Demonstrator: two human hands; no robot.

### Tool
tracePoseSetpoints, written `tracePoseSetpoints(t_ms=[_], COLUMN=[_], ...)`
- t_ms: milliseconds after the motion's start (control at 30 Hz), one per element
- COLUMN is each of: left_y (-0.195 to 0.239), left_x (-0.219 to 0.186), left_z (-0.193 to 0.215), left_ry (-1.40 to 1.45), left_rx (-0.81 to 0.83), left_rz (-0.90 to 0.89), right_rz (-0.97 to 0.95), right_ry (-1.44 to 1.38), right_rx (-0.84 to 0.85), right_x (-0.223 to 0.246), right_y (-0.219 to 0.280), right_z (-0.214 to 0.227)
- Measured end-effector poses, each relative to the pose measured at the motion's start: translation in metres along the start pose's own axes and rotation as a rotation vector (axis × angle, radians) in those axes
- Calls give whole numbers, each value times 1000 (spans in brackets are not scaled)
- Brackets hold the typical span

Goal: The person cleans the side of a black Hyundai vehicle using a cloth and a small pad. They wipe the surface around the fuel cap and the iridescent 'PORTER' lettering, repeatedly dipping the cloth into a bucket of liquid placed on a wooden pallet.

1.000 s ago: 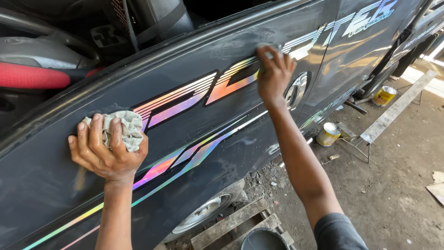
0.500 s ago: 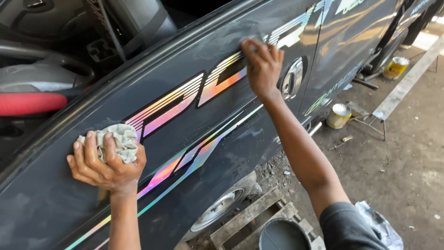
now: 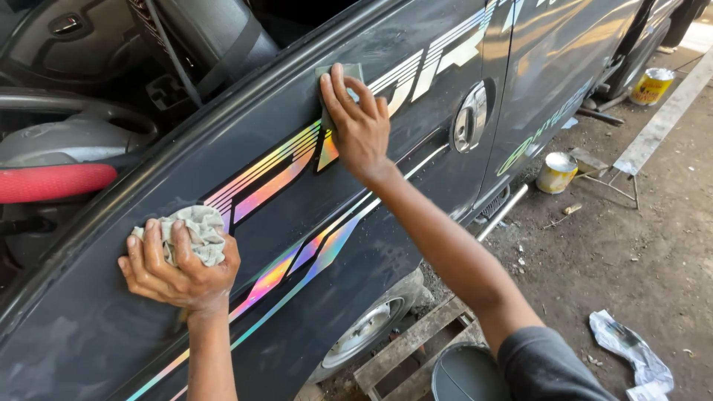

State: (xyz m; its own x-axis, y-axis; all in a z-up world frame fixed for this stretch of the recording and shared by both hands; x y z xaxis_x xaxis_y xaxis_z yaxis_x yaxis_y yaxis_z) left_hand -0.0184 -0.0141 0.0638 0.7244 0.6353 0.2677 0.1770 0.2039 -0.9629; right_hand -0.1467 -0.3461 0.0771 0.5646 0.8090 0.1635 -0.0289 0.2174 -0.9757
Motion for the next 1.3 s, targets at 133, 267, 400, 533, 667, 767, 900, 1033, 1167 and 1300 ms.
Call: tracePoseSetpoints(t_ms=[133, 267, 400, 533, 667, 767, 900, 1033, 1167, 1300], left_y=[1, -1, 2, -3, 2, 3, 1, 6, 4, 3], left_x=[2, 1, 2, 1, 5, 1, 1, 4, 2, 4], left_z=[0, -1, 1, 2, 0, 0, 1, -2, -3, 0], left_ry=[3, 6, 10, 20, 16, 35, 36, 26, 28, 8], left_rx=[3, -8, -1, -15, -10, -5, 6, 6, 19, -6], left_rz=[14, 15, 6, 5, 13, -6, -11, 16, 11, 15], right_rz=[-41, -96, 105, 120, 234, -97, 129, -195, 97, -11], right_ry=[26, 116, 58, 179, 59, 109, 31, 138, 54, 77], right_rx=[-23, 0, 38, 78, 48, 30, 3, 145, 79, 58], right_x=[-40, -13, -23, 18, -13, -11, -21, -46, -6, -47], right_y=[-3, -6, -14, 10, -14, -10, 2, -7, 8, 0], right_z=[9, -1, 8, -10, 4, 11, 14, 3, -5, -8])
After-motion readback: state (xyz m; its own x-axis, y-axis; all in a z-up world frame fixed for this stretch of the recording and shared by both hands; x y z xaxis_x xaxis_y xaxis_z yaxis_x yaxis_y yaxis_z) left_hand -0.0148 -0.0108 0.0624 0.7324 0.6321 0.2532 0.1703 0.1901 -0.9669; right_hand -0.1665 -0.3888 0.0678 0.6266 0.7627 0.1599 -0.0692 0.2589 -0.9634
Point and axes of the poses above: each hand's wrist, its own y-axis away from the middle knuckle, its own z-axis out of the back of the hand, x = y × z, the point moved 6 cm from there along -y, towards the middle knuckle, and after that the axes turned 1 degree about y, right-handed, at the moved point
